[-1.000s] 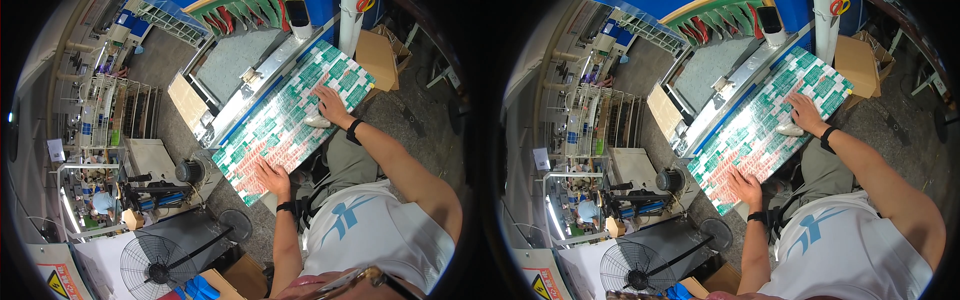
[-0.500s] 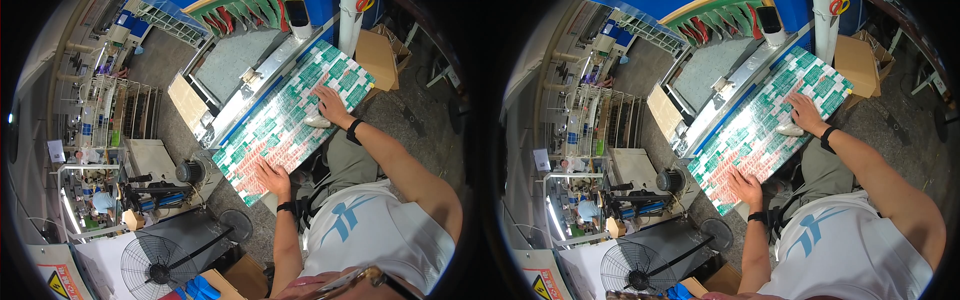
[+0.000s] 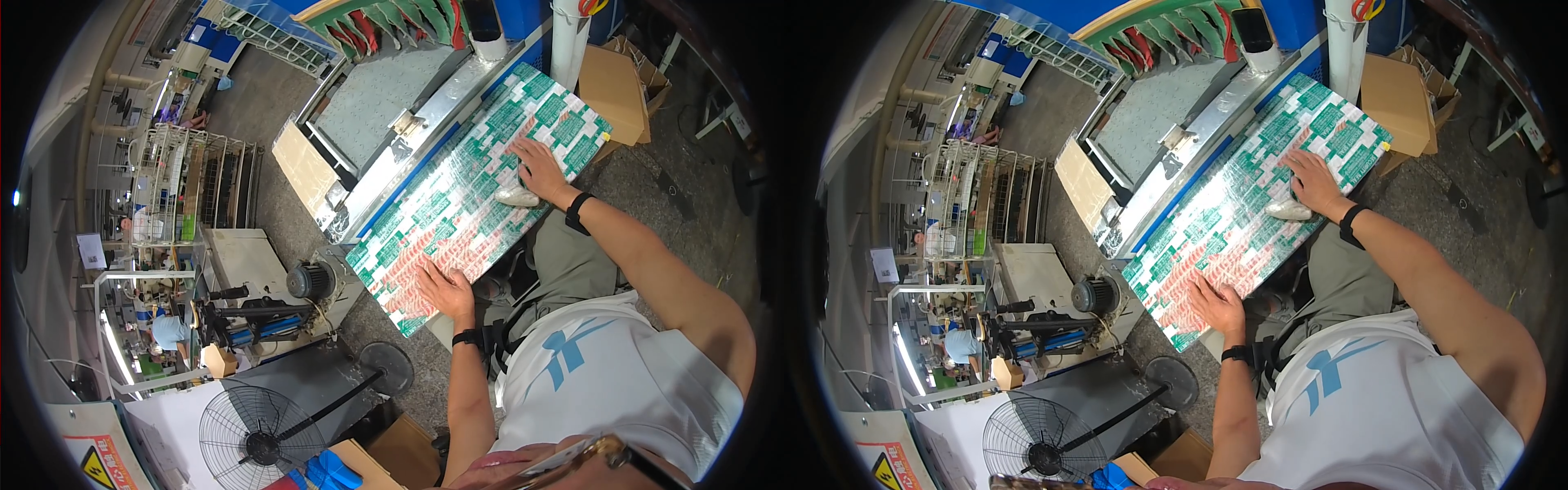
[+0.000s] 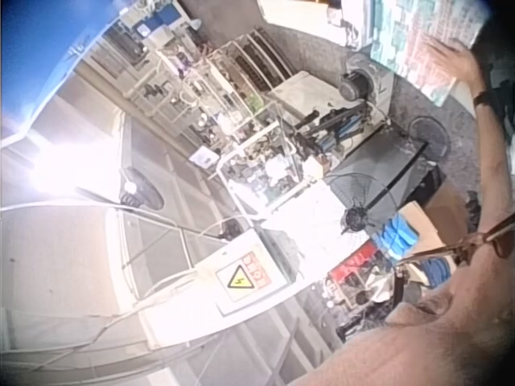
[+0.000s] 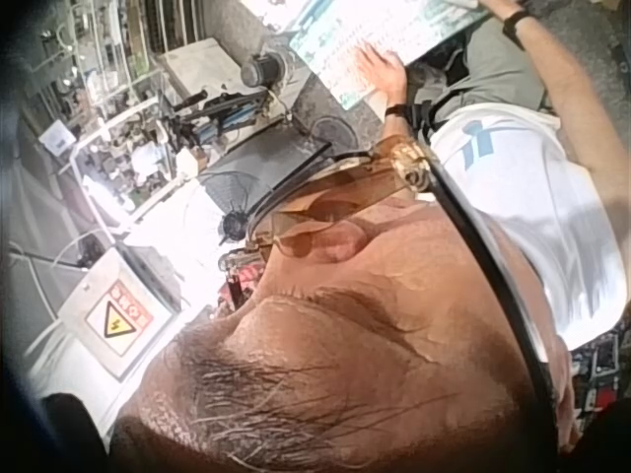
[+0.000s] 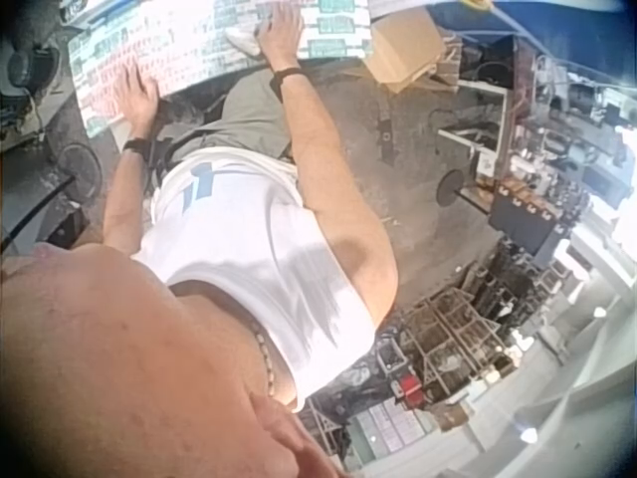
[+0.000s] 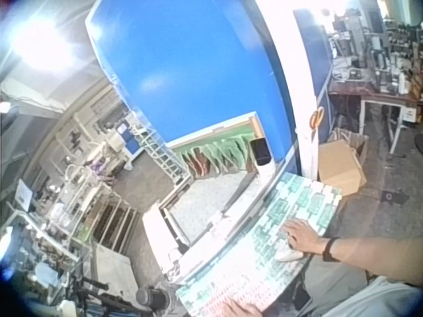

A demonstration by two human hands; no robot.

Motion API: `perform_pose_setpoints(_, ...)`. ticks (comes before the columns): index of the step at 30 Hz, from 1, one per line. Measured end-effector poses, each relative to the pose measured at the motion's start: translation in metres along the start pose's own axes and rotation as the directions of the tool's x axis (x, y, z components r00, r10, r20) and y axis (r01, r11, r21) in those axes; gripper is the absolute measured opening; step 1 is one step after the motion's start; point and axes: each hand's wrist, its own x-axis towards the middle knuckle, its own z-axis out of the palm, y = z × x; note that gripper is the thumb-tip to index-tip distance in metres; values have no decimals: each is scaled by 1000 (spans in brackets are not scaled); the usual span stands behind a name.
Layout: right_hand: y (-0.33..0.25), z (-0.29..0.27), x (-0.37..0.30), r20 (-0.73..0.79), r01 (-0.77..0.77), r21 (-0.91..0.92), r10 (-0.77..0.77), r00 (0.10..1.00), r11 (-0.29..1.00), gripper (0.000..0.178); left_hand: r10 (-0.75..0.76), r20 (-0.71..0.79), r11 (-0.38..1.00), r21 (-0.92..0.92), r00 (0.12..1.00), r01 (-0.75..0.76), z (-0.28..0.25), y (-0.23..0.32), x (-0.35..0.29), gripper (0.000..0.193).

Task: Operating an industrial machine to assemble shoe components.

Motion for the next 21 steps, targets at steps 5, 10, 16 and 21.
perform_pose_setpoints(5,0,0,0,5,-7,3,7,1000,1000,58,14,-14,1000,1,1000,-14,1,-1,0,76)
perform_pose_setpoints(10,-2,-2,0,41,-43,-5,43,998,999,59,21,-19,1000,4,1000,-21,1,-2,-1,76)
perform_pose_setpoints(16,-2,-2,0,51,-51,0,50,997,999,59,21,-40,1000,13,999,-21,2,0,0,74)
perform_pose_setpoints(21,-1,-1,1,-16,30,19,-29,999,999,55,10,-26,1000,3,1000,-10,0,0,0,72)
